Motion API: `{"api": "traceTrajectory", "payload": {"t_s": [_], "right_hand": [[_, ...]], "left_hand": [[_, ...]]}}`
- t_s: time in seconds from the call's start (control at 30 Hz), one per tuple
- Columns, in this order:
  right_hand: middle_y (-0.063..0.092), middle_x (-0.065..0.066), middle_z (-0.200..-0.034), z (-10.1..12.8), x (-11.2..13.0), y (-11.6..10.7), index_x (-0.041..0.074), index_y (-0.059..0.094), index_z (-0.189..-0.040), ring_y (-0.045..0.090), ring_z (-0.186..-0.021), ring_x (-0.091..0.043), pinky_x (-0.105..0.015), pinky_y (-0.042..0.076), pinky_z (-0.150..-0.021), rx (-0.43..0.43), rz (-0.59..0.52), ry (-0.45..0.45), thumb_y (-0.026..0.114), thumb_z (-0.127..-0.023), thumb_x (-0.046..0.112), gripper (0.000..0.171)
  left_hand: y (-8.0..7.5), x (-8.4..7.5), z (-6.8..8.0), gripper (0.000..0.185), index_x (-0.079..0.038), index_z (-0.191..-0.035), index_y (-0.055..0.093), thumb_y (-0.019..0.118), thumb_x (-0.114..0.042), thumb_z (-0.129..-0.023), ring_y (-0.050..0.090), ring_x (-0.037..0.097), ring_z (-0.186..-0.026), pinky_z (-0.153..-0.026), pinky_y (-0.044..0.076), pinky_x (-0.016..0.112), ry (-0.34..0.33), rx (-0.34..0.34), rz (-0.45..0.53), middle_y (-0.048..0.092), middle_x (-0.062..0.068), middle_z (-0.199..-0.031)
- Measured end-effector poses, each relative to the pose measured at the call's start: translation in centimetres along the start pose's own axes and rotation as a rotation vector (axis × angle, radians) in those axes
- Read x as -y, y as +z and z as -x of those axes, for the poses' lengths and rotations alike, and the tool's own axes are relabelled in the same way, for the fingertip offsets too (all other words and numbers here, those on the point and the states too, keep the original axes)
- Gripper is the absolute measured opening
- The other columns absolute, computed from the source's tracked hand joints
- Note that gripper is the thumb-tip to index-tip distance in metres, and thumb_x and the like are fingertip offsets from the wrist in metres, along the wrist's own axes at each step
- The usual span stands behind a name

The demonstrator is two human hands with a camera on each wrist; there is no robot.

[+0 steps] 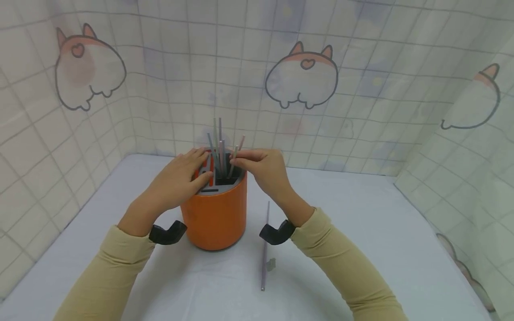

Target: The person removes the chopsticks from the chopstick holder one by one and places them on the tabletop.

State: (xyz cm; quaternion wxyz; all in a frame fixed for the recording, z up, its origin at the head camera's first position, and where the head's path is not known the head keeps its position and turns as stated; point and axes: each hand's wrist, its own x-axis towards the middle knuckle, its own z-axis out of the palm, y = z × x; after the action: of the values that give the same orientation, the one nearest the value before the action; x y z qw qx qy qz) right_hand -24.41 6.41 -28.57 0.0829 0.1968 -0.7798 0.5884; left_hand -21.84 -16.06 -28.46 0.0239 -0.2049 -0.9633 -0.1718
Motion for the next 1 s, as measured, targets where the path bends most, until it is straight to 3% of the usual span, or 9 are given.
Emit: {"api": "traceTrajectory", "payload": {"t_s": [0.2,0.5,0.67,0.83,1.0], "right_hand": [[0.078,-0.009,-0.102,0.3,1.9,-1.7,0.004,0.079,-0.102,0.072,-0.102,-0.012,-0.029,0.059,-0.092,-0.060,-0.035,-0.036,0.077,-0.087,0.016,0.020],[0.078,0.003,-0.088,0.6,5.8,-5.0,-0.015,0.071,-0.104,0.077,-0.089,-0.015,-0.033,0.061,-0.084,-0.155,-0.324,-0.267,0.073,-0.086,-0.003,0.022],[0.078,-0.004,-0.085,1.1,7.2,-6.9,-0.011,0.074,-0.099,0.077,-0.084,-0.021,-0.034,0.062,-0.079,-0.266,-0.404,-0.362,0.075,-0.083,-0.005,0.017],[0.077,-0.012,-0.082,1.8,8.0,-8.6,-0.010,0.076,-0.095,0.076,-0.079,-0.025,-0.034,0.063,-0.077,-0.350,-0.496,-0.381,0.077,-0.081,-0.006,0.014],[0.077,-0.011,-0.080,1.9,7.0,-9.7,-0.008,0.077,-0.093,0.076,-0.077,-0.024,-0.035,0.062,-0.076,-0.380,-0.462,-0.338,0.076,-0.081,-0.006,0.012]], "left_hand": [[0.2,0.0,0.0,0.065,-0.002,-0.157,0.025,0.042,-0.039,-0.106,0.014,0.038,-0.155,-0.127,0.010,0.054,0.001,0.004,0.006,0.020,0.018,-0.165],[0.1,0.2,-0.1,0.066,-0.003,-0.157,0.024,0.041,-0.040,-0.106,0.013,0.037,-0.155,-0.128,0.009,0.053,0.003,0.009,-0.005,0.019,0.018,-0.166],[0.1,0.1,-0.2,0.067,-0.003,-0.158,0.023,0.040,-0.042,-0.106,0.011,0.036,-0.155,-0.128,0.008,0.053,0.002,0.019,-0.002,0.017,0.017,-0.166],[0.1,0.1,-0.2,0.066,-0.003,-0.158,0.023,0.040,-0.041,-0.106,0.012,0.037,-0.155,-0.128,0.008,0.053,-0.005,0.019,-0.006,0.018,0.017,-0.166],[0.2,0.2,-0.2,0.067,-0.003,-0.158,0.022,0.040,-0.041,-0.106,0.011,0.036,-0.155,-0.128,0.008,0.053,-0.009,0.019,-0.009,0.017,0.017,-0.166]]}}
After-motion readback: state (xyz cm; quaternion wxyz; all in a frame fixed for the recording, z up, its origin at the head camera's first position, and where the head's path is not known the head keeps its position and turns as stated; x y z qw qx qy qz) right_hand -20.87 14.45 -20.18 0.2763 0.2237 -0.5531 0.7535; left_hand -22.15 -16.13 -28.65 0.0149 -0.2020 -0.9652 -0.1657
